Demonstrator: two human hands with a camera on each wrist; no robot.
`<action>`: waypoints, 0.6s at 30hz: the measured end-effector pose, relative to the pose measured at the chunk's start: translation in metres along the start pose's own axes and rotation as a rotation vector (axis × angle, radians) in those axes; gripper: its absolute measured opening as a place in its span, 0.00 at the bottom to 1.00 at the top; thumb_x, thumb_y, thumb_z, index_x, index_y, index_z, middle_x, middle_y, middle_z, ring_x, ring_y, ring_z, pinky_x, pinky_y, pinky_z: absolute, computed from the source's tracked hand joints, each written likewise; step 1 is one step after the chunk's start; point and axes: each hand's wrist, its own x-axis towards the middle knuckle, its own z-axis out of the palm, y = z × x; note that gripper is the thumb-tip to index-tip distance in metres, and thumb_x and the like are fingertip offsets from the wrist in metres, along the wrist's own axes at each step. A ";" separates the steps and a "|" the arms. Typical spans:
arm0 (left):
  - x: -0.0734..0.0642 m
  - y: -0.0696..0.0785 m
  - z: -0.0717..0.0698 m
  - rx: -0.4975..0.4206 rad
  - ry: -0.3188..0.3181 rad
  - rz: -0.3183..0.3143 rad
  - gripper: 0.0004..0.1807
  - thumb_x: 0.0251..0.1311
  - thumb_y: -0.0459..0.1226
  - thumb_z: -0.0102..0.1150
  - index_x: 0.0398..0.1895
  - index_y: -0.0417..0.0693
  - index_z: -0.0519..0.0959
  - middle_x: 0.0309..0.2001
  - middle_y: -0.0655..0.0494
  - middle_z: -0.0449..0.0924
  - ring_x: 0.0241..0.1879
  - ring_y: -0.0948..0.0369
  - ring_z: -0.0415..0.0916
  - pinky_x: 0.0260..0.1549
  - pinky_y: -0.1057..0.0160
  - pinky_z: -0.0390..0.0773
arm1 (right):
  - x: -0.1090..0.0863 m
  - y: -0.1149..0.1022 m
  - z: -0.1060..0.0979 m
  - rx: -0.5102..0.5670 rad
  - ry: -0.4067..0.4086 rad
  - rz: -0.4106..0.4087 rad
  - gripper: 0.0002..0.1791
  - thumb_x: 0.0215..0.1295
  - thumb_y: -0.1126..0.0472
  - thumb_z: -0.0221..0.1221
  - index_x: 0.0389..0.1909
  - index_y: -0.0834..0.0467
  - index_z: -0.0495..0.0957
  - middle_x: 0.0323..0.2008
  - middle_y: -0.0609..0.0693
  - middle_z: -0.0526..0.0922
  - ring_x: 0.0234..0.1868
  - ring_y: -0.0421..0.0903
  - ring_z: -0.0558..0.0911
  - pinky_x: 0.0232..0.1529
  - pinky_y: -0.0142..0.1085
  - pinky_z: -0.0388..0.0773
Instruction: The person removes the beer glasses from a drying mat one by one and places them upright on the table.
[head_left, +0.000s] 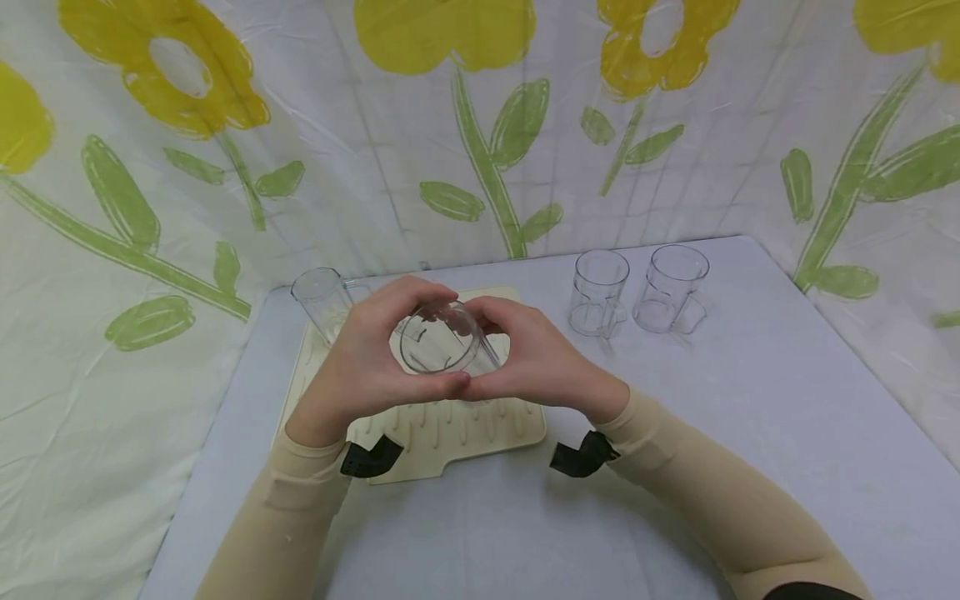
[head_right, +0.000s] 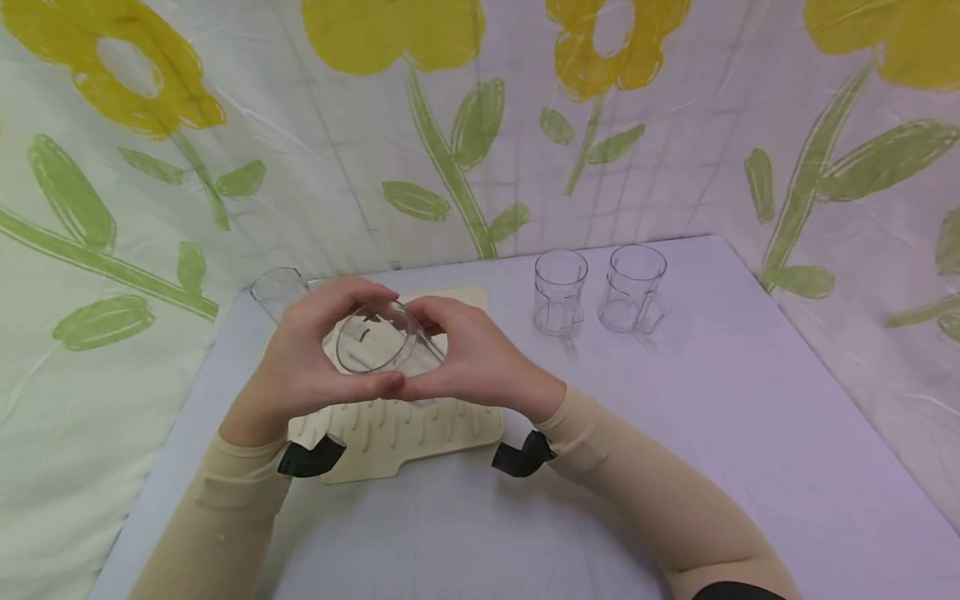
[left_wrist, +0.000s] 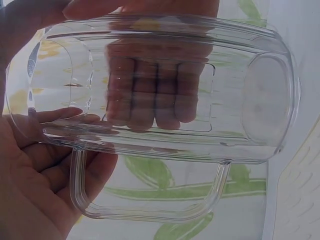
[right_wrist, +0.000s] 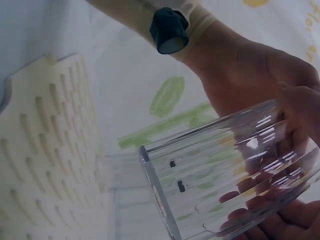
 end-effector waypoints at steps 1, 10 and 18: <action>0.000 0.000 0.000 0.001 -0.004 -0.003 0.40 0.46 0.44 0.91 0.65 0.54 0.84 0.57 0.64 0.87 0.55 0.55 0.82 0.59 0.57 0.83 | 0.000 0.000 0.000 0.000 0.001 0.004 0.34 0.55 0.53 0.84 0.63 0.47 0.83 0.60 0.38 0.88 0.61 0.42 0.86 0.72 0.42 0.81; -0.001 0.000 -0.001 0.007 -0.030 -0.013 0.41 0.49 0.45 0.91 0.68 0.56 0.82 0.59 0.64 0.86 0.56 0.54 0.82 0.61 0.58 0.83 | 0.000 0.000 0.001 -0.015 0.020 0.023 0.33 0.53 0.54 0.85 0.60 0.47 0.85 0.57 0.38 0.88 0.57 0.38 0.86 0.69 0.42 0.84; -0.001 0.002 -0.004 -0.012 -0.052 0.003 0.45 0.49 0.45 0.92 0.73 0.60 0.80 0.61 0.64 0.84 0.60 0.59 0.80 0.64 0.58 0.82 | -0.001 -0.001 0.001 0.012 0.034 0.015 0.32 0.53 0.55 0.85 0.60 0.46 0.85 0.57 0.38 0.88 0.58 0.42 0.87 0.69 0.41 0.84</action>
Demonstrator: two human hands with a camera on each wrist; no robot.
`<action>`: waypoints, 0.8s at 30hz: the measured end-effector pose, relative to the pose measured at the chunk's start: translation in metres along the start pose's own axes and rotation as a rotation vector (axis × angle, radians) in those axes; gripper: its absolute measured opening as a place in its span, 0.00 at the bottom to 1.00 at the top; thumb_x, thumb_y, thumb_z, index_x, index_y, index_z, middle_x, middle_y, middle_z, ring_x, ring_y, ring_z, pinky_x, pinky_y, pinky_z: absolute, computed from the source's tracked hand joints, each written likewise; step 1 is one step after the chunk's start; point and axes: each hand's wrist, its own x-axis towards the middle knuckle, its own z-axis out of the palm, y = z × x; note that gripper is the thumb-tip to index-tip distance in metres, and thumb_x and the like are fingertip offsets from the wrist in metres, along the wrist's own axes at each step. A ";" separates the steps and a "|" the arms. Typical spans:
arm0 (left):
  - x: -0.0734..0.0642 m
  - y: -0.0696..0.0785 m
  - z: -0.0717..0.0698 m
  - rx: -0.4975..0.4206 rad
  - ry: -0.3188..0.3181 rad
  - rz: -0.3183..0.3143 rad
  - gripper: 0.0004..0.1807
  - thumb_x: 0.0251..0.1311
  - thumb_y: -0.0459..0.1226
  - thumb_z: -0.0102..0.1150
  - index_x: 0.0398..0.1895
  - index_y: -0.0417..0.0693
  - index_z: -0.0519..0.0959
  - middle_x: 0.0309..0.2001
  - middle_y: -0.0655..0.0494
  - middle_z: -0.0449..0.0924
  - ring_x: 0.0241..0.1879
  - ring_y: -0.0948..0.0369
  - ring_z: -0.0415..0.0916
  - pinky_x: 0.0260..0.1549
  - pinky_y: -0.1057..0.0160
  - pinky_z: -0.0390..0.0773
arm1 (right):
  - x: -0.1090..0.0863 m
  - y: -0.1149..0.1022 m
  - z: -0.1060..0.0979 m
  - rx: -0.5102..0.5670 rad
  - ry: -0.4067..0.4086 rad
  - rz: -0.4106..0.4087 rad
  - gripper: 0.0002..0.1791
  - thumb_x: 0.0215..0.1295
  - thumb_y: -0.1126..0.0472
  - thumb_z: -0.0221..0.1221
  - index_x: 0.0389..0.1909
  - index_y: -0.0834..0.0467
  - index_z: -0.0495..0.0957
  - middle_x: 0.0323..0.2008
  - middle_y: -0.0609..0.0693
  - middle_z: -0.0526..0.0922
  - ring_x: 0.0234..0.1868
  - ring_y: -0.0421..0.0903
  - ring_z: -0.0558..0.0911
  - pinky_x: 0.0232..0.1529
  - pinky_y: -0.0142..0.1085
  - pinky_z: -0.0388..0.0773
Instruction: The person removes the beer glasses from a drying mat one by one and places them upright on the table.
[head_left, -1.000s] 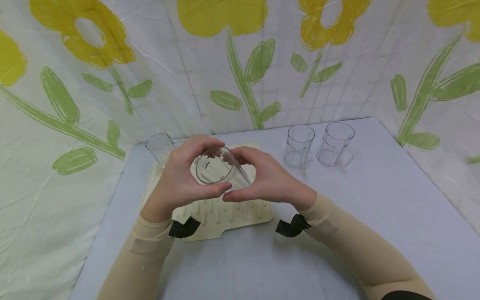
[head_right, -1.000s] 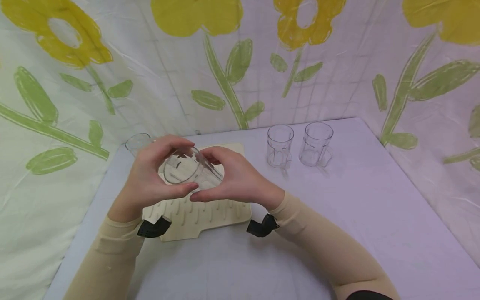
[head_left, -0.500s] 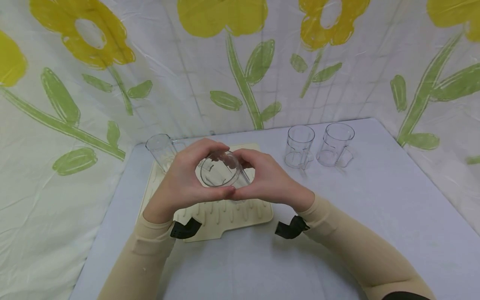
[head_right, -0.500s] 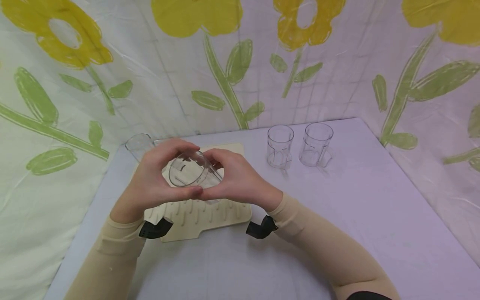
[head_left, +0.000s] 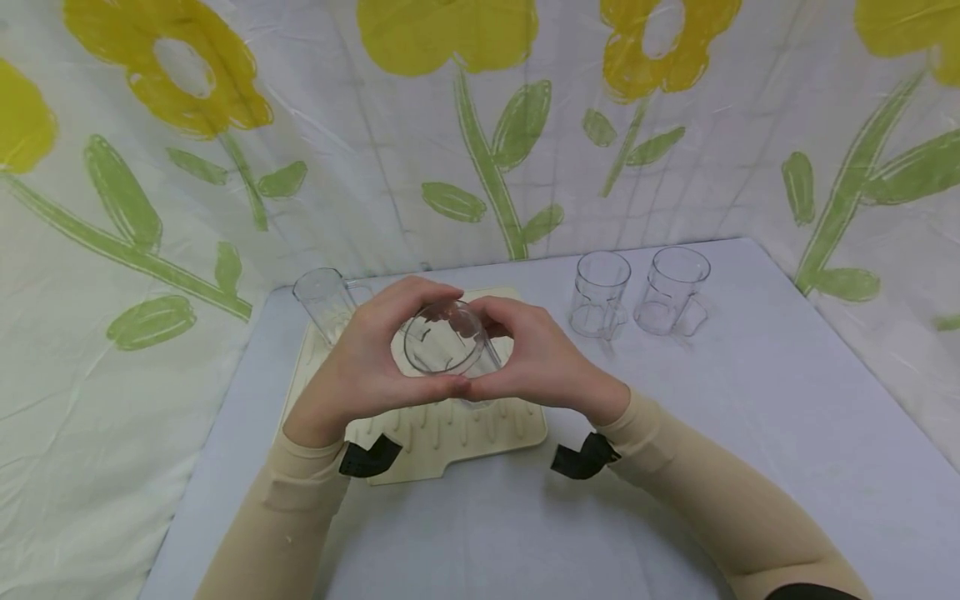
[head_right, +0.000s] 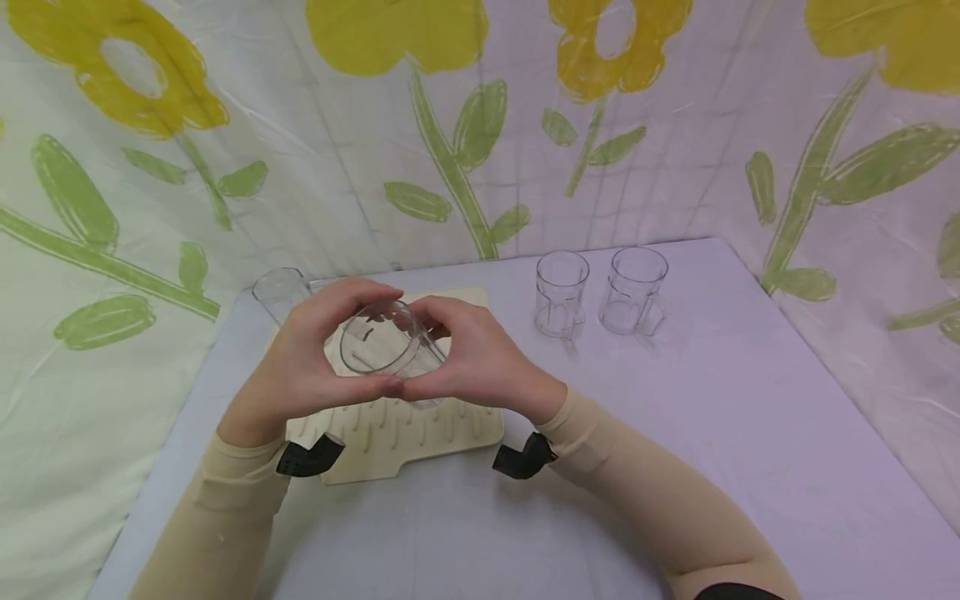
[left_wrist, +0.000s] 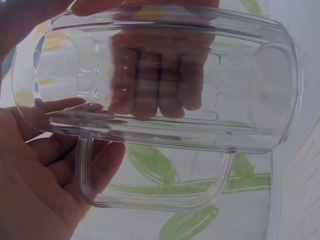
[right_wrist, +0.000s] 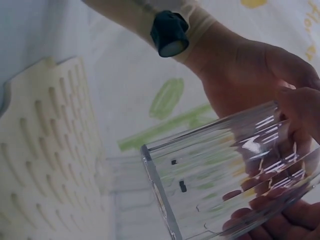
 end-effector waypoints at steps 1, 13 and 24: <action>0.000 0.000 -0.001 -0.001 -0.004 0.003 0.46 0.49 0.45 0.92 0.73 0.61 0.80 0.62 0.63 0.84 0.60 0.59 0.80 0.65 0.59 0.82 | 0.000 0.000 0.000 0.005 -0.001 0.000 0.32 0.53 0.54 0.85 0.60 0.46 0.85 0.56 0.38 0.88 0.59 0.44 0.87 0.69 0.41 0.84; -0.004 -0.001 -0.024 -0.045 0.056 0.068 0.42 0.49 0.31 0.87 0.72 0.47 0.81 0.63 0.54 0.86 0.61 0.53 0.83 0.67 0.59 0.83 | 0.000 -0.004 -0.006 0.038 0.031 -0.021 0.36 0.52 0.53 0.88 0.62 0.49 0.85 0.59 0.41 0.88 0.59 0.41 0.87 0.67 0.40 0.86; -0.022 -0.010 -0.070 -0.351 0.272 0.099 0.29 0.60 0.19 0.65 0.67 0.21 0.78 0.62 0.37 0.86 0.59 0.49 0.84 0.66 0.57 0.83 | -0.001 -0.004 -0.014 0.026 0.024 -0.009 0.35 0.54 0.56 0.85 0.62 0.49 0.83 0.58 0.42 0.87 0.62 0.47 0.86 0.70 0.40 0.84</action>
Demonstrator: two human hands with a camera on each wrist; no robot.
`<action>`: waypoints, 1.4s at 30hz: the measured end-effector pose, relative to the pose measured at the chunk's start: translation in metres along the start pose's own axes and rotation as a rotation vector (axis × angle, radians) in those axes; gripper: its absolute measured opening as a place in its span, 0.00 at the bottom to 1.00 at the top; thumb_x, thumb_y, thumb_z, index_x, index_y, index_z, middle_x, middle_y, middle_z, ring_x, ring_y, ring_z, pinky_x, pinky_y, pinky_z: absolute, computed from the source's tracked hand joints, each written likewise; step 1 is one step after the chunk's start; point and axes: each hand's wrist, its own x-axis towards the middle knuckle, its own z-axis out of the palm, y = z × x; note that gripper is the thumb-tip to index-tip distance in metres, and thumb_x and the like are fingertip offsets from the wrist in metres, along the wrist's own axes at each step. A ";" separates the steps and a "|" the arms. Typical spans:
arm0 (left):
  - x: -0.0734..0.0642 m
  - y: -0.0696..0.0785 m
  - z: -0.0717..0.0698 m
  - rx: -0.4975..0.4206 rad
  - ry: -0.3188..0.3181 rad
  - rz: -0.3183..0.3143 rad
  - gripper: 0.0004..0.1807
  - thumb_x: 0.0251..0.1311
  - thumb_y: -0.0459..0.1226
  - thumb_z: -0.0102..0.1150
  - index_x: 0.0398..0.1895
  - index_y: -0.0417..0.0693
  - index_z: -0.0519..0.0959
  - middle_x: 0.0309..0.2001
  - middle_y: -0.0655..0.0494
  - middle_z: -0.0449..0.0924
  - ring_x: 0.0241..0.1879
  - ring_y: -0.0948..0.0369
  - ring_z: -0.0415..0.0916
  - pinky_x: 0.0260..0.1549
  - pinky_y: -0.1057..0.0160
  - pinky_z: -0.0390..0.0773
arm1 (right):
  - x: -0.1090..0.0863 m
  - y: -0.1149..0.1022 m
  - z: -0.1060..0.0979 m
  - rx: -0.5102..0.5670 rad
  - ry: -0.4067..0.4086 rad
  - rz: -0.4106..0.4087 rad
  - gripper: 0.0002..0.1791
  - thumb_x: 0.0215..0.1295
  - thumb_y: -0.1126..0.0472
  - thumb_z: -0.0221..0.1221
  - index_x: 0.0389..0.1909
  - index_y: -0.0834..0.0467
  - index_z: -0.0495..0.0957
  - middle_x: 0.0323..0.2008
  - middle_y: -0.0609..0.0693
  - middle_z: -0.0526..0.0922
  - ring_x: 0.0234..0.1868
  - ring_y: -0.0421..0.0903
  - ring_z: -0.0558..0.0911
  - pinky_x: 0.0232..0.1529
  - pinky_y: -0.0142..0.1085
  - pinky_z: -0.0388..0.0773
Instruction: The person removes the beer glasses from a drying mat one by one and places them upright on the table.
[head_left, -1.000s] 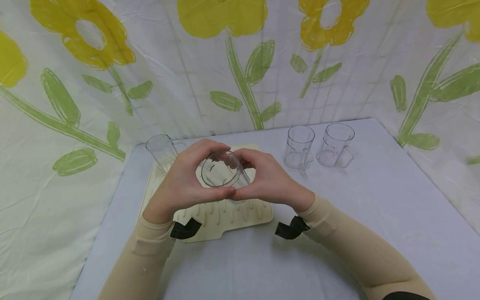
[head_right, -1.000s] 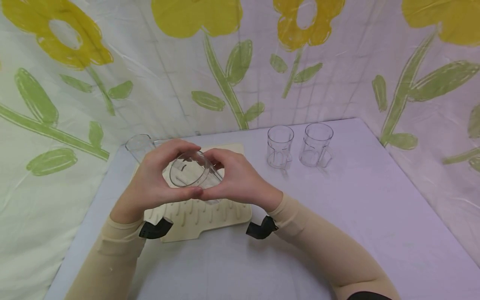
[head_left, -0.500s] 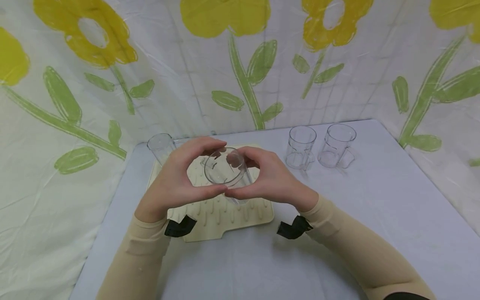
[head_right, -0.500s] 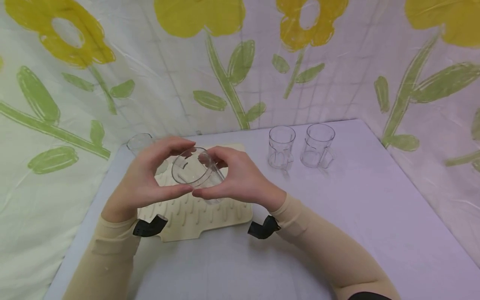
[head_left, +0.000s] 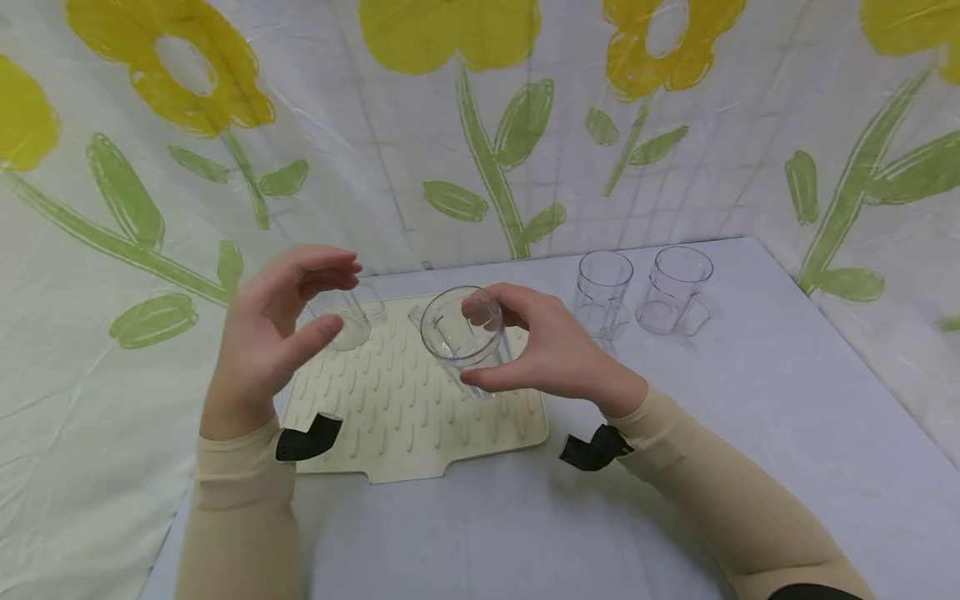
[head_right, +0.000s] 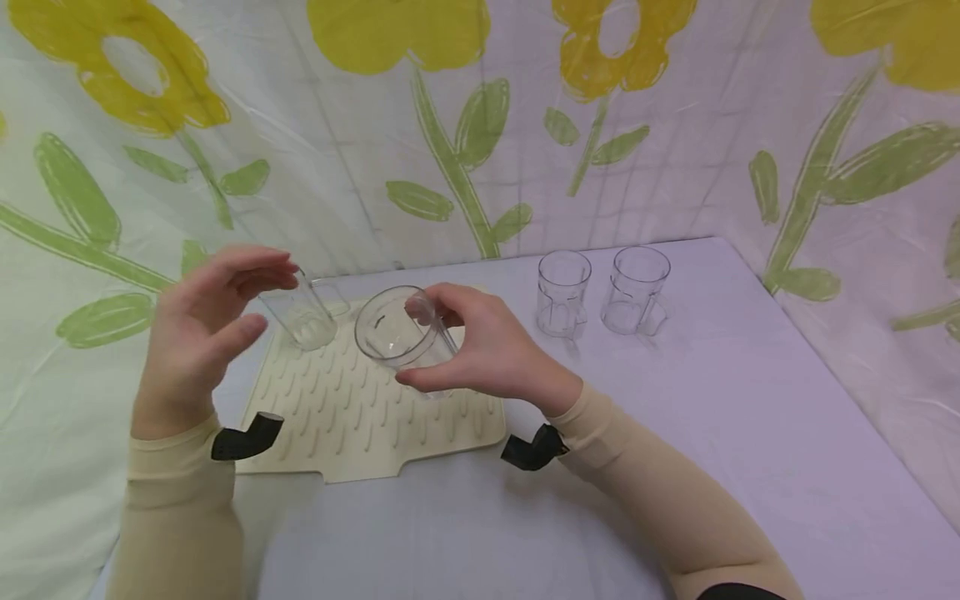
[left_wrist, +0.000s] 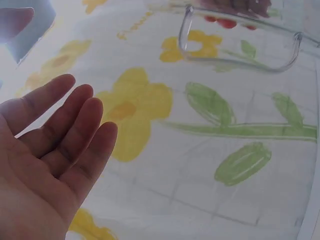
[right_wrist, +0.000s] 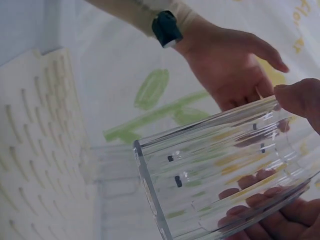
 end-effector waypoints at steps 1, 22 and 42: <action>-0.001 -0.001 -0.006 -0.037 0.030 0.007 0.27 0.61 0.19 0.64 0.65 0.19 0.78 0.60 0.38 0.87 0.58 0.48 0.85 0.66 0.57 0.83 | 0.000 0.000 -0.001 -0.002 0.003 -0.003 0.34 0.54 0.56 0.85 0.62 0.49 0.83 0.58 0.42 0.87 0.61 0.47 0.86 0.70 0.40 0.84; -0.036 -0.078 -0.108 -0.428 0.557 -0.165 0.18 0.72 0.27 0.53 0.55 0.17 0.82 0.46 0.34 0.90 0.44 0.45 0.89 0.48 0.52 0.93 | -0.004 -0.006 -0.029 0.042 0.059 0.013 0.35 0.56 0.59 0.84 0.65 0.52 0.82 0.60 0.48 0.86 0.61 0.46 0.84 0.74 0.44 0.80; -0.113 -0.146 -0.145 -0.741 0.632 -0.658 0.16 0.87 0.36 0.51 0.58 0.35 0.85 0.50 0.44 0.90 0.50 0.51 0.87 0.58 0.55 0.90 | -0.008 -0.021 -0.054 0.085 0.133 -0.002 0.35 0.56 0.68 0.81 0.66 0.56 0.82 0.62 0.55 0.87 0.64 0.55 0.85 0.69 0.39 0.83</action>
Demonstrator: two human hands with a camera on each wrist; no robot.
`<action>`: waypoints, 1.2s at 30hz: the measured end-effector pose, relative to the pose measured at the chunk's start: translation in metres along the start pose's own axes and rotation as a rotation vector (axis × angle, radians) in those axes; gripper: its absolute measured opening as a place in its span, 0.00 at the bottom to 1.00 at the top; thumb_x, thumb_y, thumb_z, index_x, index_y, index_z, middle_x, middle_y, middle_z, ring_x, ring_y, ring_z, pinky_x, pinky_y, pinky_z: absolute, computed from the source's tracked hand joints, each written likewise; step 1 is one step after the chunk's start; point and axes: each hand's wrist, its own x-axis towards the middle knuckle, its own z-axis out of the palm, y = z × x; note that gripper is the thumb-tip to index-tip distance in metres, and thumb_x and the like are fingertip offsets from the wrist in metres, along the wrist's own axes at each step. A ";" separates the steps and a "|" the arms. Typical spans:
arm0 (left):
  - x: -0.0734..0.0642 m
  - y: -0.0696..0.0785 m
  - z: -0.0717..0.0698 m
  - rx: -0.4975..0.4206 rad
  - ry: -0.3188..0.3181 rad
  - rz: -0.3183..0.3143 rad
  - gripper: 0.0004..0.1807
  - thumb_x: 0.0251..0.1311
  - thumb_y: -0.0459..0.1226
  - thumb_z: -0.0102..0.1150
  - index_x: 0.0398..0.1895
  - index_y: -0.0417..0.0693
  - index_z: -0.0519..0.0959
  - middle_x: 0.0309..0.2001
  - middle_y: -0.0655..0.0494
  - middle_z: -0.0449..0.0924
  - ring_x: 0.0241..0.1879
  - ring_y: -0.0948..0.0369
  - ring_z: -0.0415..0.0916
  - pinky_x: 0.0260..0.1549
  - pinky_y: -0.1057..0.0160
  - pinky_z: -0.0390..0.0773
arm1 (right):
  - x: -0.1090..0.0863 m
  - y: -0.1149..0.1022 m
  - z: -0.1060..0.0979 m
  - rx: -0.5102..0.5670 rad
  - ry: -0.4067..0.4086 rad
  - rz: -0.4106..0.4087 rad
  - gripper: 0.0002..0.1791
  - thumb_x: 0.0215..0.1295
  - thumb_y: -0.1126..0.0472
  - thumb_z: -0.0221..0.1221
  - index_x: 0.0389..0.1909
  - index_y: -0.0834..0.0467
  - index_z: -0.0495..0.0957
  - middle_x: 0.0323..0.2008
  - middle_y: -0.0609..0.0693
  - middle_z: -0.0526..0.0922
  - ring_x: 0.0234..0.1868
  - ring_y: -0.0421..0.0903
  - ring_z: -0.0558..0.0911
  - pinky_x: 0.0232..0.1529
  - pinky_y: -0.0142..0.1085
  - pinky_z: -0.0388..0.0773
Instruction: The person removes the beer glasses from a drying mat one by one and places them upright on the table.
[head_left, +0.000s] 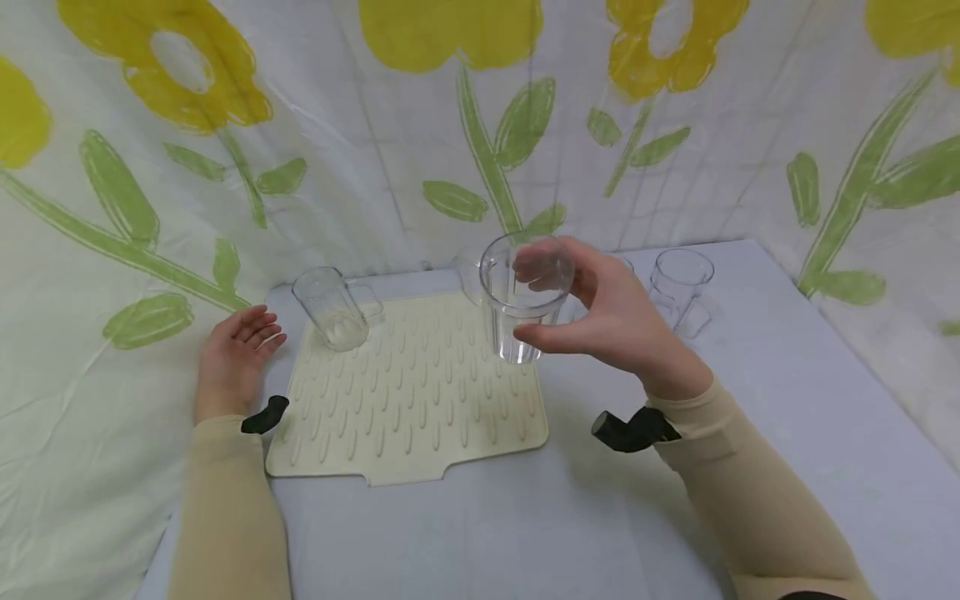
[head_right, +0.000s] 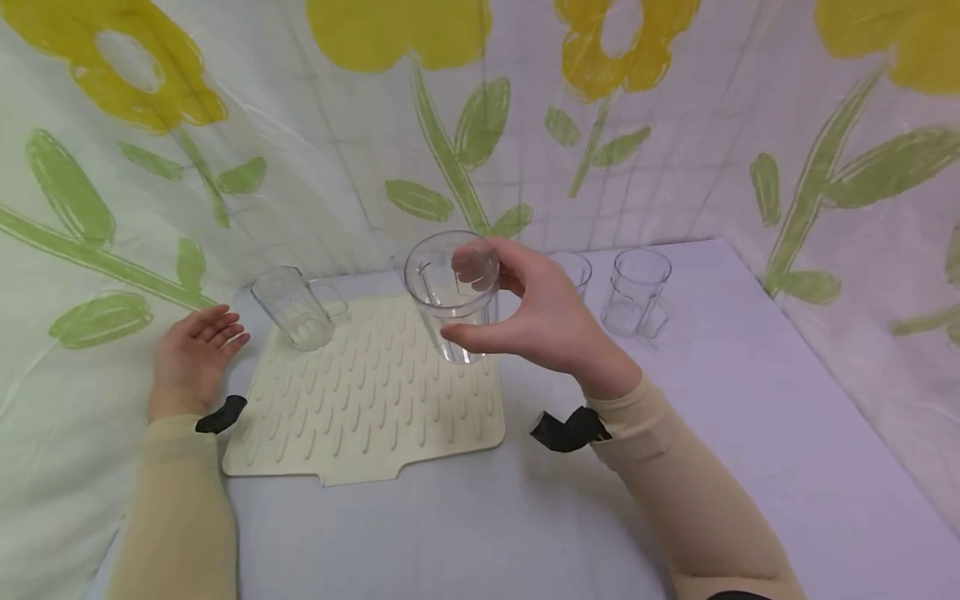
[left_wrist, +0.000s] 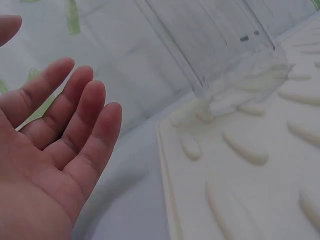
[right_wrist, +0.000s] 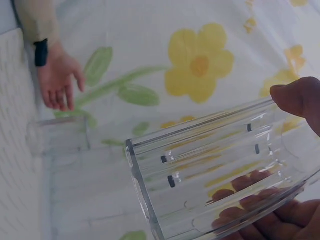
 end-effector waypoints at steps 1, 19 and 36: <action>-0.001 -0.003 -0.004 0.010 0.012 -0.019 0.16 0.87 0.36 0.51 0.58 0.36 0.85 0.50 0.44 0.90 0.50 0.51 0.87 0.58 0.55 0.89 | -0.001 0.000 -0.002 0.001 0.007 -0.001 0.35 0.56 0.68 0.81 0.66 0.56 0.82 0.62 0.55 0.87 0.64 0.55 0.85 0.68 0.38 0.83; 0.002 -0.016 -0.021 0.206 0.106 0.018 0.13 0.83 0.38 0.60 0.56 0.37 0.86 0.49 0.48 0.89 0.50 0.54 0.88 0.56 0.61 0.91 | -0.057 0.004 -0.068 -0.048 0.065 0.108 0.34 0.63 0.76 0.75 0.70 0.60 0.79 0.66 0.58 0.84 0.65 0.51 0.86 0.68 0.29 0.82; 0.007 -0.018 -0.017 0.247 0.142 0.018 0.13 0.83 0.40 0.60 0.57 0.39 0.85 0.50 0.49 0.88 0.52 0.55 0.87 0.57 0.62 0.91 | -0.119 0.033 -0.126 -0.001 0.191 0.158 0.35 0.62 0.85 0.70 0.70 0.68 0.76 0.63 0.54 0.86 0.62 0.40 0.88 0.62 0.22 0.83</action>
